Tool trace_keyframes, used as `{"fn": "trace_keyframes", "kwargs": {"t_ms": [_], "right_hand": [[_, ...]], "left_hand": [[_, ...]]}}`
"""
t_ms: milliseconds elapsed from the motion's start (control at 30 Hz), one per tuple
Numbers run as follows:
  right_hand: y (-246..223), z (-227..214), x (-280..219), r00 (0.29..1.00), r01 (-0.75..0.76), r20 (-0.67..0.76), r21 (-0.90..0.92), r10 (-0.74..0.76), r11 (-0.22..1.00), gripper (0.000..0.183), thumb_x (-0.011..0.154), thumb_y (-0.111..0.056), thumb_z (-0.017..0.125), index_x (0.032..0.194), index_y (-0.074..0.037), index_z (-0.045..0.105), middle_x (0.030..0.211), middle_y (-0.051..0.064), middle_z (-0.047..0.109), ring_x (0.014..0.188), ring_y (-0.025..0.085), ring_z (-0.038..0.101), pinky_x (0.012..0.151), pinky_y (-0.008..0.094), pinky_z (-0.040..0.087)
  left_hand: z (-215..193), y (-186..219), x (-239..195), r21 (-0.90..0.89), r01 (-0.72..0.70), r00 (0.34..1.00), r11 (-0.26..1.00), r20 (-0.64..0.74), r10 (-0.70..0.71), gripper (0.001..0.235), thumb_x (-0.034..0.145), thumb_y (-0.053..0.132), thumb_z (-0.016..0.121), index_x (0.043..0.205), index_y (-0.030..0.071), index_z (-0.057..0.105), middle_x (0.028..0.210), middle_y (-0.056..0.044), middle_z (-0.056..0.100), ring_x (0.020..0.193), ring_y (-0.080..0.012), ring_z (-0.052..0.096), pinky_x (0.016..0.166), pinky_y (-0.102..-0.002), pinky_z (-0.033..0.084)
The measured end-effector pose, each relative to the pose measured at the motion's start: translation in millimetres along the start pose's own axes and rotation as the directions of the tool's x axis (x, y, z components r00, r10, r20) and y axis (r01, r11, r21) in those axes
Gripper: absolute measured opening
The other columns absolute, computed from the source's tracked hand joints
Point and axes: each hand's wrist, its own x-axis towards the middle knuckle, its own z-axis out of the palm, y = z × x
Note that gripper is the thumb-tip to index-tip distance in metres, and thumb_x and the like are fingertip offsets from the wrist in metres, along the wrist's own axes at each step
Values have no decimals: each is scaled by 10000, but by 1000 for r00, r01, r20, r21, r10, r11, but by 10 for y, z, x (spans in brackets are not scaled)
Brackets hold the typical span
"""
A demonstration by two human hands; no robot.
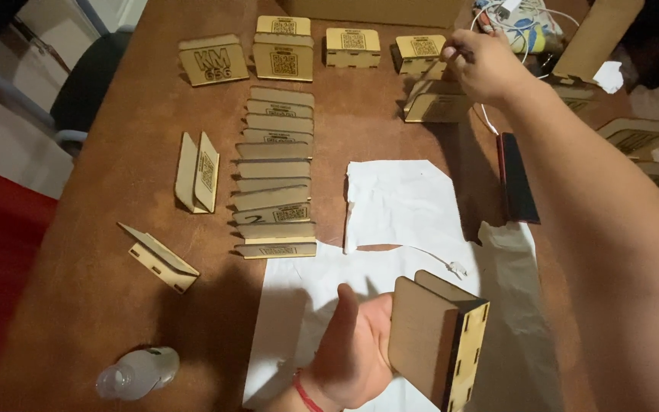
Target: Applying a yellow liquid to the edges of laser-cut wooden pieces using a brush and then stacking the pieces together on a table.
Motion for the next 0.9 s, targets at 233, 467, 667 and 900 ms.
{"fn": "trace_keyframes", "kwargs": {"t_ms": [233,467,667,900], "right_hand": [[-86,-52,-96,995,-94,26,67,92,993,246,1092,-267,378,1127,-158,597,1027,95,609,1040,383,344,970,457,267],[-169,-63,-201,999,-44,23,114,42,993,229,1085,-213,419,1072,-62,591,953,124,634,883,331,529,885,460,313],[-385,-198,-575,999,29,33,64,-31,998,340,987,-373,626,1147,-76,590,1012,132,660,1007,362,548,1040,550,230],[-583,-270,-753,1000,-22,7,104,22,994,495,932,-405,676,1247,-39,570,1225,150,636,1028,381,616,1187,593,44]], "left_hand": [[-44,-27,19,9,54,993,998,-102,-53,1188,603,833,392,1366,-73,490,1378,-240,577,1300,-338,552,1033,-451,472],[-66,-10,16,27,-16,999,1000,29,15,1173,636,841,408,1393,-52,475,1389,-217,560,1309,-301,539,1068,-426,448],[-36,12,3,43,42,998,998,37,-44,1182,622,846,415,1408,-36,465,1406,-196,551,1323,-299,527,1057,-427,450],[-26,28,4,50,28,998,998,52,-31,1185,641,842,404,1431,-40,428,1442,-200,518,1354,-313,496,1081,-446,433]]}}
